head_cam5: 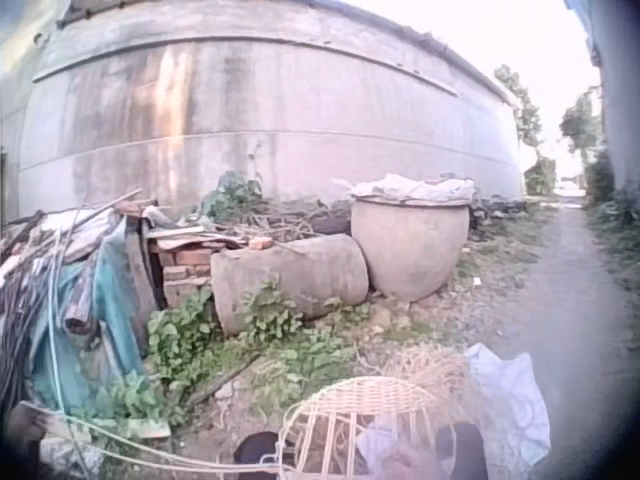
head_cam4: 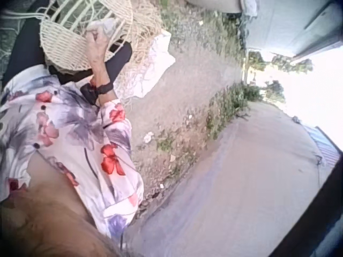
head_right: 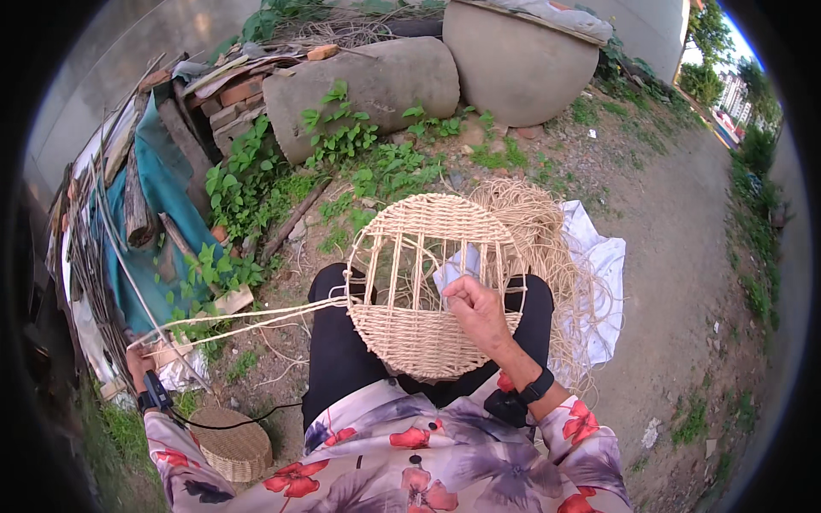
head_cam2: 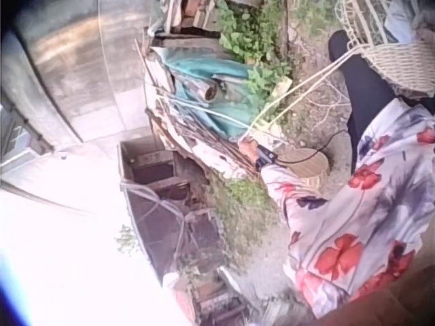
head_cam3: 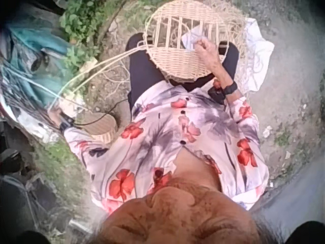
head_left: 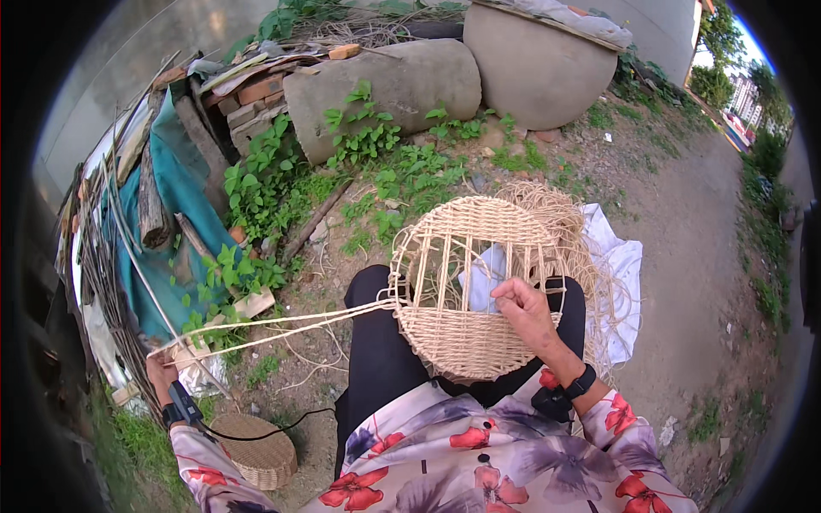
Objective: Weaving a circular rattan or bamboo basket base or tray.
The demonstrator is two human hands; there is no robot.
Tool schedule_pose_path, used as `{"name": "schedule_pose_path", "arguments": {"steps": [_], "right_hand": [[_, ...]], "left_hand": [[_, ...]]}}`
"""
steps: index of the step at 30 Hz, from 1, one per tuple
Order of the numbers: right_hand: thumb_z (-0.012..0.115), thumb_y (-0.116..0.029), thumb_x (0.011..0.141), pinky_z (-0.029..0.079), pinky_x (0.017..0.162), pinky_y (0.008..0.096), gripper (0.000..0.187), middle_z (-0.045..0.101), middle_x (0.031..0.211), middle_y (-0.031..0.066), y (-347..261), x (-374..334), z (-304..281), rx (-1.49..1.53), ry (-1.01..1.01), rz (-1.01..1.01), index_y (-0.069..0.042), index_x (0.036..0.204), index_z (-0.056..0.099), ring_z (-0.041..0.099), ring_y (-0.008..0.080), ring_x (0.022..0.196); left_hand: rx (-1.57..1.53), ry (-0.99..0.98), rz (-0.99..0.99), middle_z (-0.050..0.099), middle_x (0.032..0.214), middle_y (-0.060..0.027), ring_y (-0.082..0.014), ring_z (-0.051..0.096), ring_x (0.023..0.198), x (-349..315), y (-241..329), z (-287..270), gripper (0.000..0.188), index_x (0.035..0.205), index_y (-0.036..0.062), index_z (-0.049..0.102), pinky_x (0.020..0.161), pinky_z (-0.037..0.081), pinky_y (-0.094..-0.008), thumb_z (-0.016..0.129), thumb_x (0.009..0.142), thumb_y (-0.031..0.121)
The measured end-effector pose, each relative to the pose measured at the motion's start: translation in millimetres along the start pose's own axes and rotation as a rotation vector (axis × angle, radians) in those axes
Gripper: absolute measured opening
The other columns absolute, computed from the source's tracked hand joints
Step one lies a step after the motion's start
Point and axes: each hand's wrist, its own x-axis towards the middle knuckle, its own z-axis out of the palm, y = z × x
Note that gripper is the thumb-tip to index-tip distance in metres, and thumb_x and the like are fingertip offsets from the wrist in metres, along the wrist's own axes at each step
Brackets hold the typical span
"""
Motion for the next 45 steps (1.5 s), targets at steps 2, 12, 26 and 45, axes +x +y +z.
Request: {"name": "schedule_pose_path", "arguments": {"steps": [2, 12, 26, 45], "right_hand": [[0.058, 0.001, 0.091, 0.04, 0.058, 0.0189, 0.007, 0.053, 0.071, -0.0065, -11.2, 1.5, 10.5, 0.073, -0.019, -0.016, -0.001, 0.096, 0.063, 0.047, 0.001, 0.065], [0.063, -0.003, 0.086, 0.047, 0.056, 0.0322, 0.007, 0.06, 0.079, 0.0083, -72.8, 7.9, 66.9, -0.357, -0.122, -0.361, -0.004, 0.092, 0.061, 0.059, 0.0209, 0.062], [0.059, -0.007, 0.085, 0.052, 0.067, 0.0424, 0.018, 0.056, 0.102, 0.0105, -82.7, 15.1, 125.7, -0.401, -0.391, -0.797, -0.004, 0.102, 0.061, 0.061, 0.0351, 0.078], [0.043, -0.038, 0.105, 0.045, 0.057, 0.0224, 0.042, 0.066, 0.085, 0.0098, -57.4, 16.1, 85.6, 0.551, -0.332, 0.224, -0.004, 0.083, 0.057, 0.053, 0.007, 0.064]], "left_hand": [[0.161, -0.259, -0.05, 0.068, 0.094, -0.0109, -0.0204, 0.062, 0.076, 21.7, -10.2, 71.6, 0.033, 0.117, 0.0048, 0.057, 0.068, 0.05, -0.0324, 0.062, 0.09, 0.023], [1.898, 0.703, -0.656, 0.073, 0.098, -0.0147, -0.0296, 0.069, 0.089, -331.5, 179.4, -225.4, 0.035, 0.095, 0.0045, 0.074, 0.08, 0.054, -0.0401, 0.071, 0.084, 0.038], [1.541, -0.084, -0.146, 0.064, 0.079, -0.0187, -0.036, 0.063, 0.067, -235.4, 63.1, -56.0, 0.019, 0.097, 0.0022, 0.069, 0.062, 0.049, -0.0413, 0.067, 0.09, 0.019], [1.564, 0.503, 0.156, 0.06, 0.071, -0.0042, -0.0173, 0.059, 0.059, -230.4, 31.4, -62.2, 0.011, 0.087, 0.0069, 0.065, 0.054, 0.046, -0.0313, 0.073, 0.08, 0.006]]}}
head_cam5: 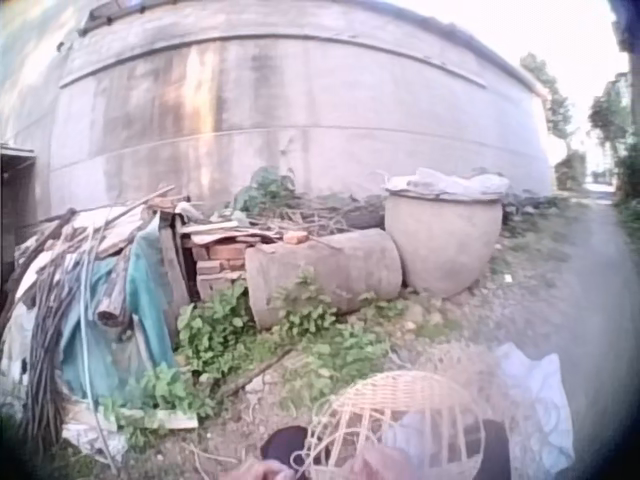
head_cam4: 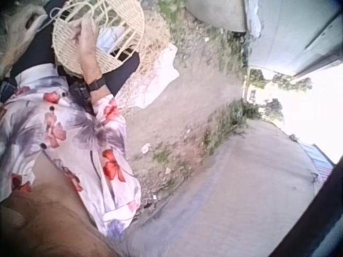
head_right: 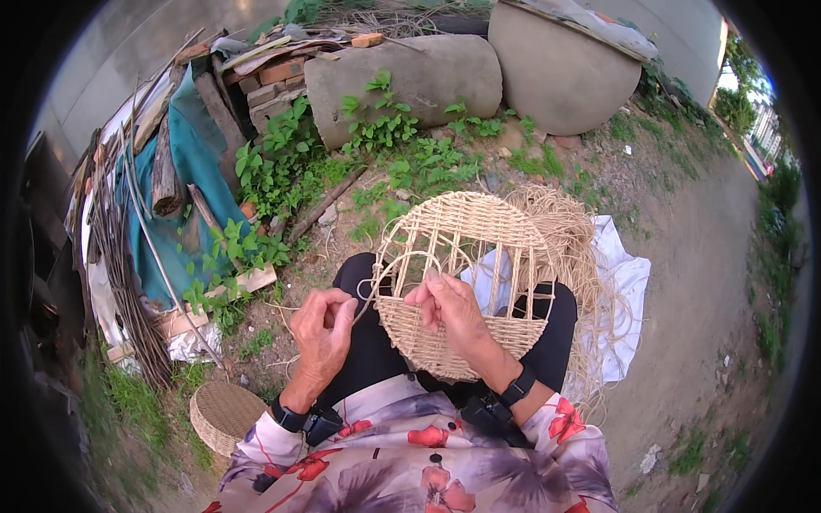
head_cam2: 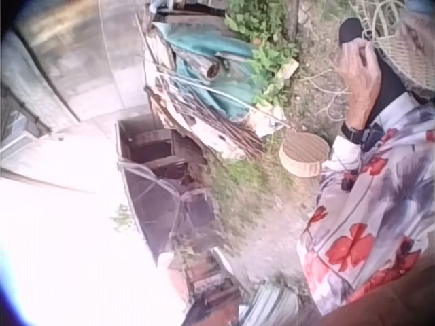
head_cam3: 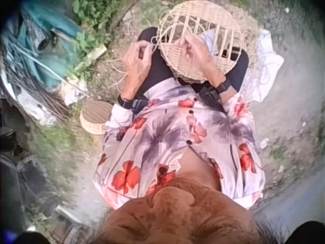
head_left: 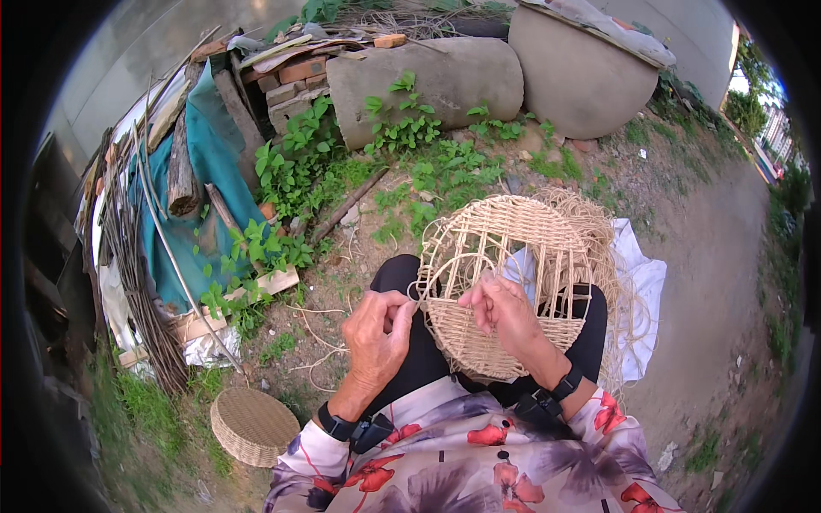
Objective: Weaving a circular rattan or bamboo basket base or tray.
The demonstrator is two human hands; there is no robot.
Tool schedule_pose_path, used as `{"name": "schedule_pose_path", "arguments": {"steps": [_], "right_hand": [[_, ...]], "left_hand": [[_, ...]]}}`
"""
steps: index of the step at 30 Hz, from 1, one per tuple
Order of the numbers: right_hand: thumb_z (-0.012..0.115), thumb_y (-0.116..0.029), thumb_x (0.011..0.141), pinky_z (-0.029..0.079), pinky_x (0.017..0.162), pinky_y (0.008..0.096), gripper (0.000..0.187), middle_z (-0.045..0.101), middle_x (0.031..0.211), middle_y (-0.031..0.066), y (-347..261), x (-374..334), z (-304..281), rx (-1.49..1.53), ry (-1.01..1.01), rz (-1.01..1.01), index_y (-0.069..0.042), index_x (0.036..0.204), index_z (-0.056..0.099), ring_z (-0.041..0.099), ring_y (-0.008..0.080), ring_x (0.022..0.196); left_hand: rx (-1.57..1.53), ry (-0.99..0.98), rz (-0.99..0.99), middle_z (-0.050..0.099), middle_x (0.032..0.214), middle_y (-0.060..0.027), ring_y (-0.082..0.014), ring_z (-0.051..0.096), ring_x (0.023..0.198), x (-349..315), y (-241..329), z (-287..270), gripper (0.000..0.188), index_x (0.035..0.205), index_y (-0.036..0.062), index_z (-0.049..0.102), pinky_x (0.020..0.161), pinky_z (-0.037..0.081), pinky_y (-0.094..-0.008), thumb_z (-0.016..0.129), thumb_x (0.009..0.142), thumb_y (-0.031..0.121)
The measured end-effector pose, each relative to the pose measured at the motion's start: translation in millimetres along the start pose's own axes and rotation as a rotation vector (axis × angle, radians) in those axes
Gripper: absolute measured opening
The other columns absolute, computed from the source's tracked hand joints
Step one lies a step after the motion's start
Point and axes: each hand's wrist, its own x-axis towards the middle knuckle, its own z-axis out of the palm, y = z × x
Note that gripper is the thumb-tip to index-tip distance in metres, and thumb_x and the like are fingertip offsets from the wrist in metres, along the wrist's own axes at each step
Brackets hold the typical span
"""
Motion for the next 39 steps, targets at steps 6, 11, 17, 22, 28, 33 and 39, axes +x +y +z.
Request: {"name": "schedule_pose_path", "arguments": {"steps": [6, 11, 17, 22, 28, 33, 39], "right_hand": [[0.043, -0.038, 0.105, 0.045, 0.056, 0.0239, 0.041, 0.065, 0.085, 0.0066, -1.2, -14.4, 5.8, 0.024, 0.082, -0.047, -0.002, 0.097, 0.062, 0.053, 0.0093, 0.062], [0.048, -0.033, 0.104, 0.047, 0.062, 0.022, 0.035, 0.063, 0.086, 0.005, -9.1, -12.3, -5.4, -0.08, 0.083, -0.102, -0.001, 0.103, 0.062, 0.056, 0.0077, 0.069], [0.056, -0.018, 0.1, 0.049, 0.065, 0.0222, 0.018, 0.066, 0.089, 0.0054, -23.0, 34.7, 8.3, -0.055, 0.0, -0.274, -0.002, 0.108, 0.062, 0.06, 0.0082, 0.074], [0.058, -0.015, 0.094, 0.051, 0.064, 0.0371, 0.013, 0.067, 0.088, 0.0154, -21.0, 55.9, 14.3, -0.702, 0.042, -0.34, -0.003, 0.098, 0.062, 0.065, 0.0252, 0.077], [0.059, -0.008, 0.088, 0.046, 0.063, 0.0463, 0.019, 0.056, 0.071, 0.0197, 15.6, 59.5, 24.2, -1.107, 0.103, -0.525, -0.006, 0.108, 0.059, 0.057, 0.0357, 0.066], [0.058, -0.002, 0.087, 0.044, 0.053, 0.036, 0.036, 0.055, 0.075, 0.0118, -1.7, 30.7, 28.8, -0.875, 0.104, -0.24, -0.008, 0.121, 0.051, 0.056, 0.0205, 0.058], [0.057, -0.003, 0.089, 0.037, 0.046, 0.0211, 0.041, 0.053, 0.078, 0.0006, -3.6, 2.7, 17.8, -0.057, 0.154, -0.002, -0.006, 0.128, 0.046, 0.05, 0.0056, 0.054]], "left_hand": [[0.226, -0.086, 0.285, 0.059, 0.074, -0.0061, -0.025, 0.063, 0.066, 2.8, 2.4, 17.5, 0.011, 0.087, 0.0091, 0.07, 0.055, 0.049, -0.0358, 0.075, 0.078, 0.006], [0.284, -0.177, 0.4, 0.06, 0.074, -0.0059, -0.0241, 0.063, 0.065, 18.0, -3.8, 21.5, 0.009, 0.088, 0.0084, 0.069, 0.055, 0.049, -0.0345, 0.074, 0.079, 0.009], [0.363, -0.266, 0.389, 0.057, 0.072, -0.0094, -0.0282, 0.064, 0.067, 26.5, 4.7, 31.0, 0.006, 0.075, 0.0049, 0.06, 0.055, 0.05, -0.04, 0.065, 0.077, 0.006], [0.421, -0.366, 0.374, 0.057, 0.074, -0.0116, -0.0303, 0.065, 0.069, 30.5, 5.9, 32.2, 0.004, 0.073, 0.0032, 0.059, 0.056, 0.051, -0.0422, 0.062, 0.076, 0.005], [0.295, -0.389, 0.313, 0.058, 0.079, -0.0131, -0.0335, 0.062, 0.075, 25.1, 1.2, 30.1, 0.005, 0.082, 0.0046, 0.067, 0.063, 0.051, -0.0447, 0.062, 0.079, 0.004], [0.255, -0.403, 0.308, 0.056, 0.08, -0.0141, -0.035, 0.061, 0.074, 21.2, -3.2, 25.4, 0.007, 0.087, 0.004, 0.067, 0.064, 0.05, -0.0447, 0.063, 0.082, 0.003], [0.233, -0.379, 0.299, 0.052, 0.079, -0.0132, -0.0335, 0.06, 0.076, 17.3, 2.5, 25.4, 0.008, 0.086, 0.0038, 0.065, 0.066, 0.05, -0.0435, 0.061, 0.079, 0.001]]}}
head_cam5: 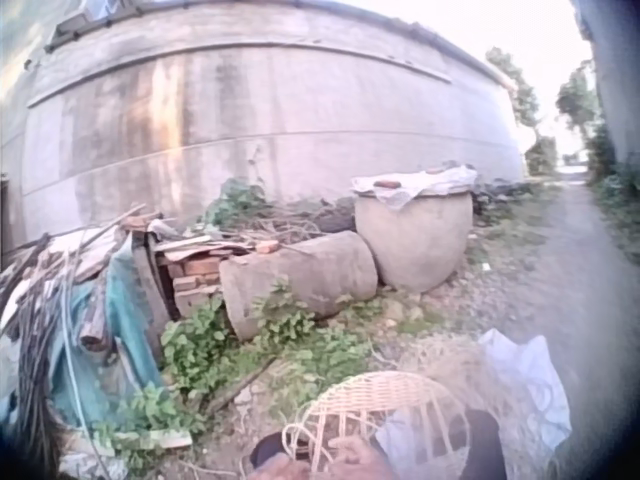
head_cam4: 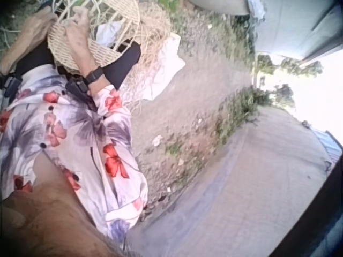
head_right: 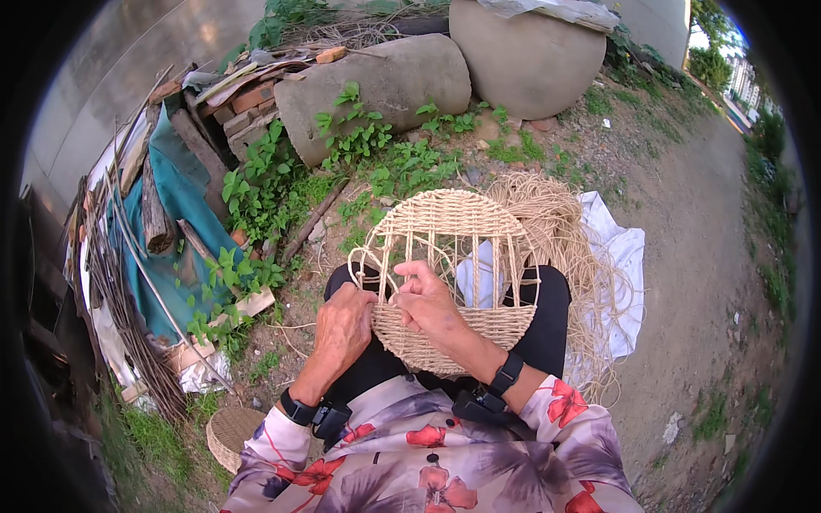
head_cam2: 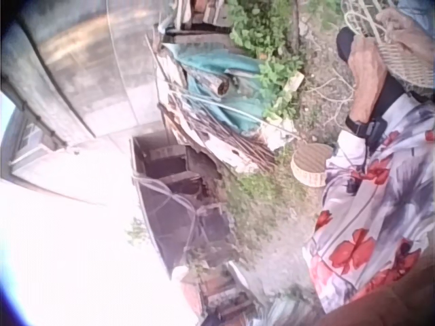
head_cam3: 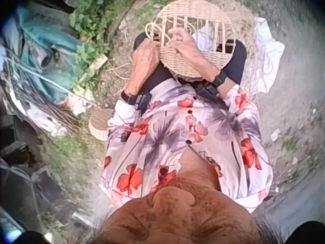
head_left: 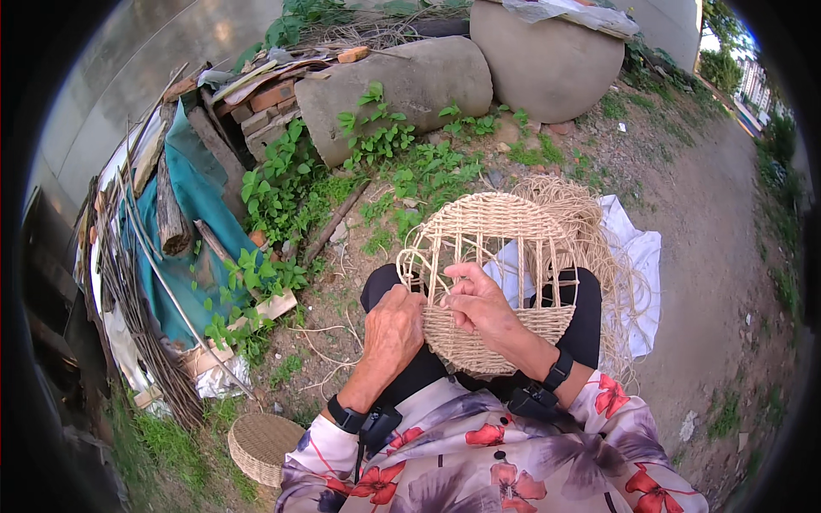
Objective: Weaving a circular rattan or bamboo basket base or tray.
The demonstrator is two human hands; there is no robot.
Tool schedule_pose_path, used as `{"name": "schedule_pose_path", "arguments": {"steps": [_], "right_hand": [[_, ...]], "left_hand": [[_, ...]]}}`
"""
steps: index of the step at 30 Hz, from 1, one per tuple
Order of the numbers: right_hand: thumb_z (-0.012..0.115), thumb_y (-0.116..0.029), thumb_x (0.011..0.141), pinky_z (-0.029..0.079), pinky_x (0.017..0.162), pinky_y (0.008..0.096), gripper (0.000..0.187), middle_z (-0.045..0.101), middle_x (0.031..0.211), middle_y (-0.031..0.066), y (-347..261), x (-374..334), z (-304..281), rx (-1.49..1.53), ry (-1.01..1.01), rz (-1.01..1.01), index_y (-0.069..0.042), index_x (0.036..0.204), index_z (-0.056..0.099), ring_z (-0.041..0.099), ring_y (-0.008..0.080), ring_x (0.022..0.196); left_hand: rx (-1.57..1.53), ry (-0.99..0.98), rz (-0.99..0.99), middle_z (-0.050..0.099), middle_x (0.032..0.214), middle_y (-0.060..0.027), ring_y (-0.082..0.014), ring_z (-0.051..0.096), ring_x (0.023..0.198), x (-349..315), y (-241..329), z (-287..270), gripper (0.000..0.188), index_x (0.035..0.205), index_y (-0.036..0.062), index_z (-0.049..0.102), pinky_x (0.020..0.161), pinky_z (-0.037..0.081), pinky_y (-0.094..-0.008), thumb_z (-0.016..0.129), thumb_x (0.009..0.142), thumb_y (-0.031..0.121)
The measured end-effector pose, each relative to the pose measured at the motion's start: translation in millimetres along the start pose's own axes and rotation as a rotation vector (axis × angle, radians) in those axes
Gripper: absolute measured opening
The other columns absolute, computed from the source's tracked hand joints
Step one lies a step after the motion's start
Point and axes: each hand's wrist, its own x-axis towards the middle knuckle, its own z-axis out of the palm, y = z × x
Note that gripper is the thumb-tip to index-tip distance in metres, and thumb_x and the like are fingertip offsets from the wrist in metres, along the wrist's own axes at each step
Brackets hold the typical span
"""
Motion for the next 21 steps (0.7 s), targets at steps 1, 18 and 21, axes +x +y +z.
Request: {"name": "schedule_pose_path", "arguments": {"steps": [1, 18, 21], "right_hand": [[0.058, -0.004, 0.089, 0.037, 0.046, 0.0213, 0.042, 0.052, 0.076, 0.0001, -4.3, -0.7, -3.8, 0.108, -0.083, 0.058, -0.005, 0.129, 0.045, 0.049, 0.0057, 0.054], [0.058, -0.021, 0.099, 0.041, 0.052, 0.0177, 0.015, 0.063, 0.082, -0.0007, -18.6, -18.7, -89.8, -0.176, 0.172, -0.128, -0.007, 0.102, 0.061, 0.051, 0.0021, 0.06], [0.055, -0.014, 0.1, 0.047, 0.06, 0.0195, 0.013, 0.064, 0.086, 0.0012, -25.0, 2.4, -72.7, -0.047, 0.025, -0.279, -0.004, 0.107, 0.058, 0.057, 0.0055, 0.072]], "left_hand": [[0.0, -0.005, 0.004, 0.052, 0.079, -0.0132, -0.0335, 0.06, 0.076, -0.4, -0.4, 0.4, 0.008, 0.086, 0.0038, 0.065, 0.066, 0.05, -0.0435, 0.061, 0.079, 0.001], [0.063, 0.076, 0.166, 0.057, 0.077, -0.0072, -0.0275, 0.061, 0.071, 19.8, 27.7, 26.6, 0.007, 0.08, 0.007, 0.069, 0.061, 0.049, -0.0395, 0.074, 0.076, 0.009], [0.096, 0.054, 0.128, 0.056, 0.075, -0.0082, -0.0278, 0.061, 0.069, 23.5, 30.7, 34.6, 0.007, 0.078, 0.0064, 0.069, 0.06, 0.048, -0.0402, 0.074, 0.076, 0.011]]}}
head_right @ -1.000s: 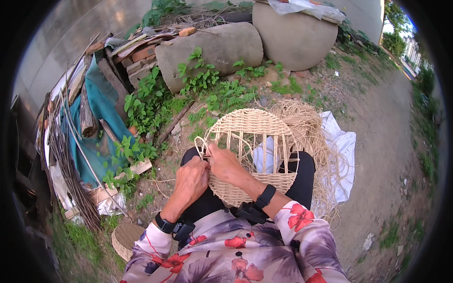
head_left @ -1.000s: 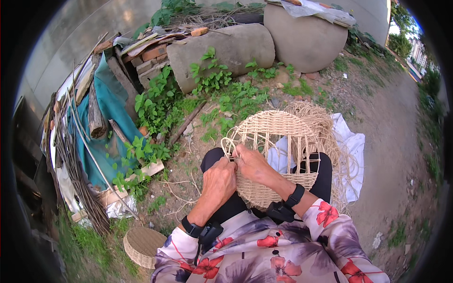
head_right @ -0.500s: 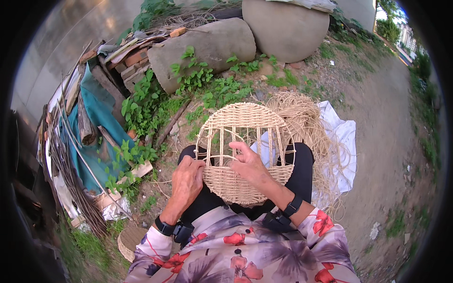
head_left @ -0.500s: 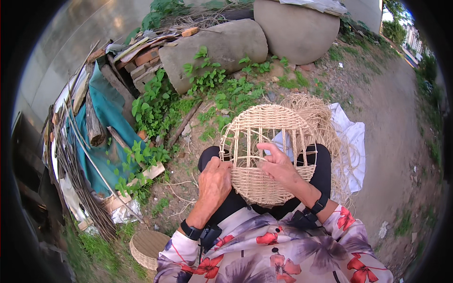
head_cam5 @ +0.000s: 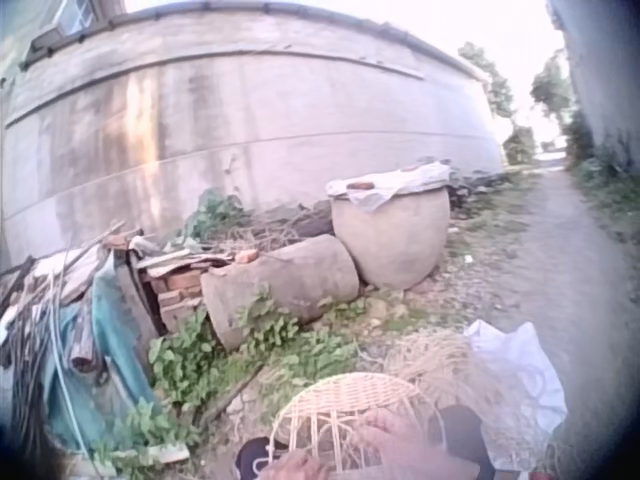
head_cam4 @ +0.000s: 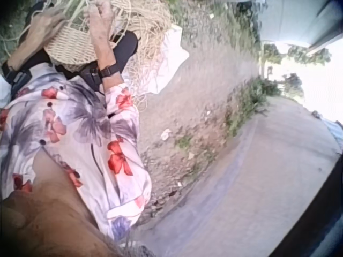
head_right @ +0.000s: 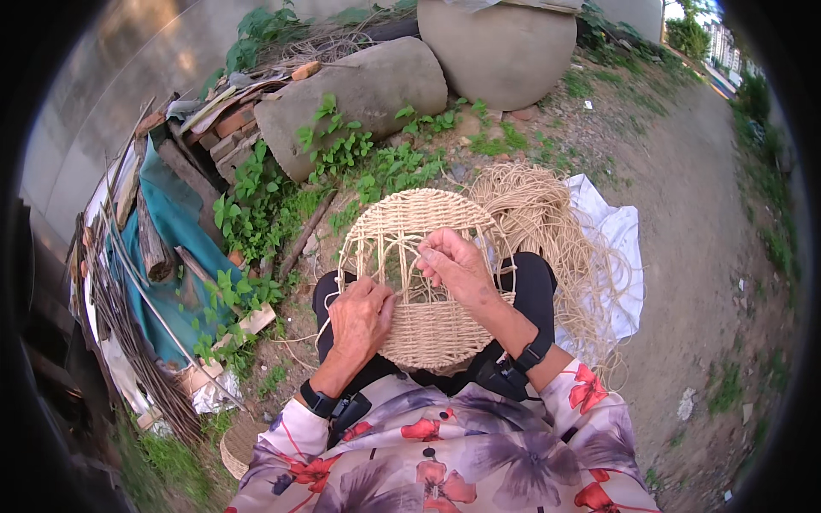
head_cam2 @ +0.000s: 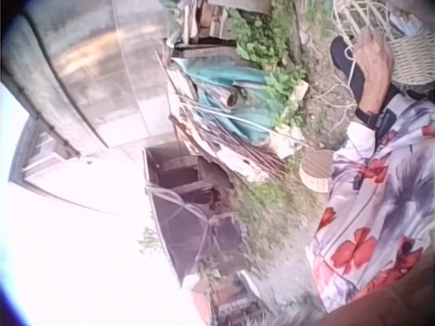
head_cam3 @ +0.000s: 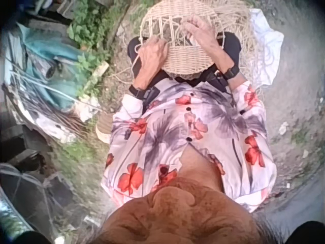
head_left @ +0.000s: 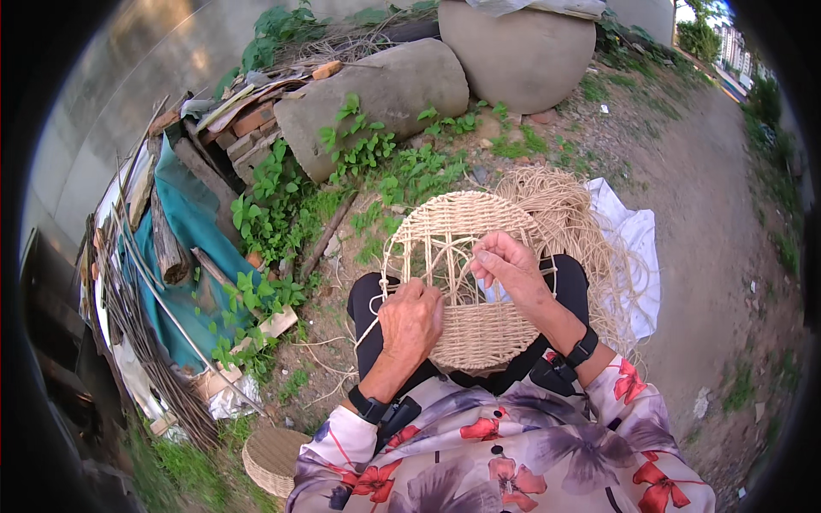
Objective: Weaving a circular rattan or bamboo basket base or tray.
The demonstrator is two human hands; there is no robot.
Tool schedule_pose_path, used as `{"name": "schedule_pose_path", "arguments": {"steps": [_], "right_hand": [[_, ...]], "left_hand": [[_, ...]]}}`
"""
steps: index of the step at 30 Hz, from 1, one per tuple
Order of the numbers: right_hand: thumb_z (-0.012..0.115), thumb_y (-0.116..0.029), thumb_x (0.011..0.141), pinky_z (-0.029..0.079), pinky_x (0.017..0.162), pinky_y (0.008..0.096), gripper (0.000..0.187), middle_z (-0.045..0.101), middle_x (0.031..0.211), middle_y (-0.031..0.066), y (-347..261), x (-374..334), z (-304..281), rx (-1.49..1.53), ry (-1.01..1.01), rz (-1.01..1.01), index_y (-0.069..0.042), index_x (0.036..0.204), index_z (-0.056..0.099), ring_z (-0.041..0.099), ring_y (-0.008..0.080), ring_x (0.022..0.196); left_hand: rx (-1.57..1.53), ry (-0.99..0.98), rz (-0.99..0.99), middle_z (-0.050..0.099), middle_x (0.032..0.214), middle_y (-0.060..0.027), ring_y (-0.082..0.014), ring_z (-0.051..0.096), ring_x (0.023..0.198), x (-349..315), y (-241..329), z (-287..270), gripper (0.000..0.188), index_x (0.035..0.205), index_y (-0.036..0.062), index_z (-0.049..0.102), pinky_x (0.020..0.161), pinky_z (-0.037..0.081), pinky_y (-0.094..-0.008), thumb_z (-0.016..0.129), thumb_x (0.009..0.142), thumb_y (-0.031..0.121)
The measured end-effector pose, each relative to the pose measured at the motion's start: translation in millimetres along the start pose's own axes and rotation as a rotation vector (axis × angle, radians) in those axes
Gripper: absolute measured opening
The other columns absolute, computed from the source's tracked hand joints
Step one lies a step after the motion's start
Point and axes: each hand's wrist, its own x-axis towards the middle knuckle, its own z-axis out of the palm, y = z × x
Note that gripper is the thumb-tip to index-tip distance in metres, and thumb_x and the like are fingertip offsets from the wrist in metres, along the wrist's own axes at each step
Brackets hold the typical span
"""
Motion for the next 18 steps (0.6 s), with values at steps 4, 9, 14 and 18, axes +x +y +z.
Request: {"name": "schedule_pose_path", "arguments": {"steps": [4, 9, 14, 18], "right_hand": [[0.056, -0.012, 0.097, 0.051, 0.063, 0.0294, 0.013, 0.066, 0.09, 0.0081, 10.7, 28.0, 26.1, -0.027, -0.109, -0.03, -0.001, 0.104, 0.06, 0.064, 0.0154, 0.075], [0.06, -0.013, 0.086, 0.052, 0.068, 0.0462, 0.02, 0.066, 0.088, 0.0224, 13.8, 25.5, 40.6, -1.098, -0.143, -0.247, 0.001, 0.1, 0.059, 0.066, 0.0371, 0.082], [0.061, -0.011, 0.082, 0.049, 0.07, 0.0528, 0.019, 0.062, 0.073, 0.0242, 28.9, 16.9, 49.5, -1.112, -0.147, -0.068, -0.001, 0.098, 0.058, 0.063, 0.045, 0.08], [0.06, -0.008, 0.081, 0.048, 0.065, 0.0531, 0.018, 0.061, 0.068, 0.023, 9.7, -18.5, 40.6, -0.909, 0.092, -0.175, -0.002, 0.098, 0.057, 0.062, 0.045, 0.07]], "left_hand": [[0.073, -0.031, -0.043, 0.054, 0.073, -0.0091, -0.0288, 0.06, 0.068, 4.6, 6.4, 4.6, 0.007, 0.077, 0.0057, 0.068, 0.059, 0.048, -0.0414, 0.071, 0.076, 0.011], [0.061, -0.059, -0.018, 0.053, 0.075, -0.0106, -0.0304, 0.06, 0.073, 1.6, 2.7, 6.0, 0.007, 0.079, 0.0045, 0.068, 0.061, 0.048, -0.0426, 0.069, 0.075, 0.01], [0.063, -0.098, -0.031, 0.052, 0.076, -0.0117, -0.0313, 0.059, 0.077, 0.6, 4.4, 3.8, 0.008, 0.081, 0.0037, 0.069, 0.065, 0.047, -0.0431, 0.068, 0.077, 0.01], [-0.012, -0.052, -0.028, 0.053, 0.076, -0.0115, -0.0307, 0.058, 0.076, -2.8, 3.7, -0.3, 0.007, 0.081, 0.0042, 0.07, 0.065, 0.047, -0.0422, 0.067, 0.078, 0.01]]}}
